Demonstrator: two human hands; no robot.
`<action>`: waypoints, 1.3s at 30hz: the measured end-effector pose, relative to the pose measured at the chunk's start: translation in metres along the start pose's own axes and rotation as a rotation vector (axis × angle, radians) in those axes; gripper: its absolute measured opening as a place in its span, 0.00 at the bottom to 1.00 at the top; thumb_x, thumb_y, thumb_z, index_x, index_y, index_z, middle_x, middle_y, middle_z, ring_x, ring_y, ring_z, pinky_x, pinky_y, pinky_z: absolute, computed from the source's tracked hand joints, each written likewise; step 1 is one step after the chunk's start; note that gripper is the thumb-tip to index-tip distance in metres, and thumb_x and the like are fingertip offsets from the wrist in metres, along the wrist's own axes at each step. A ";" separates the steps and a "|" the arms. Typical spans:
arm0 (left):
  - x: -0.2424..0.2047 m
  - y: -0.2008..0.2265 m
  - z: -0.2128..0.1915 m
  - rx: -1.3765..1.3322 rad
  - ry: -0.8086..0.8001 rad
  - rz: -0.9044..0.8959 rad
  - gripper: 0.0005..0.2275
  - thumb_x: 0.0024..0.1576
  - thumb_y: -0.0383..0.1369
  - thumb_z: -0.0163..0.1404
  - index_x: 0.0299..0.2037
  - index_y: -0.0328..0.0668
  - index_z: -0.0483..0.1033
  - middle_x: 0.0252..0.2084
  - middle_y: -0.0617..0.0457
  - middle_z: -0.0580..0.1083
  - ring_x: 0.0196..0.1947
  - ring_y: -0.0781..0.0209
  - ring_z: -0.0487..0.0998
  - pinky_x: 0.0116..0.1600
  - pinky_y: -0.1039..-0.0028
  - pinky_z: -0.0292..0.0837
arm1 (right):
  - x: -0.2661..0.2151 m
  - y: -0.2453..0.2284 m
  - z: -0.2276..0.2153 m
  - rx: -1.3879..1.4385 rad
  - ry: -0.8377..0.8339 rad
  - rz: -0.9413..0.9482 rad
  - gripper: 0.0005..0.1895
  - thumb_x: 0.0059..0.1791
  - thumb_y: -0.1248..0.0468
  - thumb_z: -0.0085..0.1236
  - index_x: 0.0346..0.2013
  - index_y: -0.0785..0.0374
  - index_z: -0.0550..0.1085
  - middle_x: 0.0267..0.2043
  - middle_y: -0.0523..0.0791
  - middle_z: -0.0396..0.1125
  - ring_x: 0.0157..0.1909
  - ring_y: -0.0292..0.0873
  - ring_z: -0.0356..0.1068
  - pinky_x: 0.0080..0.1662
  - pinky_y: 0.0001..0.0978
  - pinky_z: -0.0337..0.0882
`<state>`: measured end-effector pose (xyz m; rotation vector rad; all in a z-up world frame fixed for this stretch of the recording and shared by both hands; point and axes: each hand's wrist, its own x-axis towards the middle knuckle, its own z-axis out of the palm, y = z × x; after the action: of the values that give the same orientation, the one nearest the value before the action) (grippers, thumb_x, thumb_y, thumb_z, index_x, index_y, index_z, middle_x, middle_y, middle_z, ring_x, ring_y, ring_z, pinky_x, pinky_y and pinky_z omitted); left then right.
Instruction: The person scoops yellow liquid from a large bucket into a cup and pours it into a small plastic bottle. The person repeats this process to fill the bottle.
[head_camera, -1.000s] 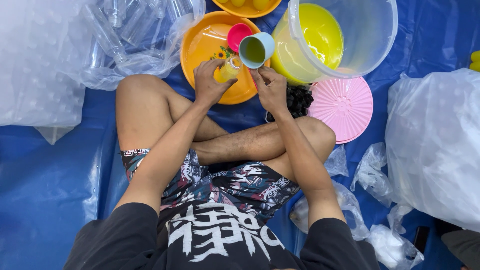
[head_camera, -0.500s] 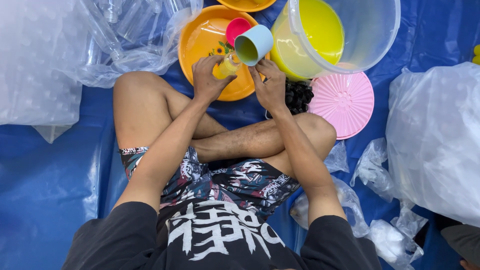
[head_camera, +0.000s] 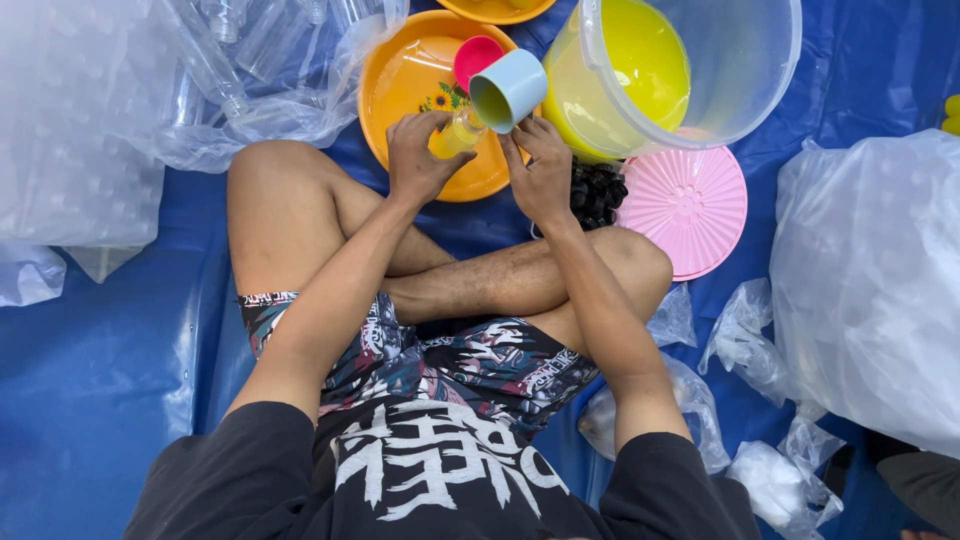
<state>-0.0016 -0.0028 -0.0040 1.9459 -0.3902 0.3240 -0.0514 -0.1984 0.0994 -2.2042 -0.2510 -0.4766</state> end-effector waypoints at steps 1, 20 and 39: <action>-0.001 0.000 0.000 -0.001 0.000 0.000 0.26 0.46 0.38 0.78 0.53 0.43 0.81 0.41 0.53 0.78 0.51 0.49 0.79 0.61 0.58 0.62 | 0.000 0.000 0.000 -0.001 0.000 0.000 0.10 0.60 0.67 0.60 0.54 0.67 0.84 0.59 0.54 0.76 0.64 0.58 0.73 0.60 0.48 0.76; -0.001 0.000 0.000 0.012 -0.003 0.028 0.26 0.46 0.36 0.77 0.53 0.40 0.81 0.43 0.50 0.79 0.51 0.47 0.79 0.61 0.56 0.63 | 0.001 0.004 0.004 -0.187 0.056 -0.150 0.07 0.58 0.70 0.63 0.47 0.72 0.85 0.56 0.54 0.77 0.61 0.58 0.74 0.59 0.45 0.77; -0.001 -0.002 0.001 -0.001 -0.018 -0.030 0.26 0.47 0.40 0.77 0.52 0.42 0.79 0.44 0.52 0.78 0.52 0.48 0.80 0.62 0.55 0.64 | 0.003 0.008 -0.003 0.035 0.079 0.100 0.06 0.56 0.61 0.70 0.41 0.61 0.86 0.38 0.49 0.78 0.43 0.48 0.80 0.42 0.32 0.81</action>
<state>-0.0015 -0.0024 -0.0067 1.9532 -0.3718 0.2869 -0.0467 -0.2055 0.0965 -2.1476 -0.1056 -0.4987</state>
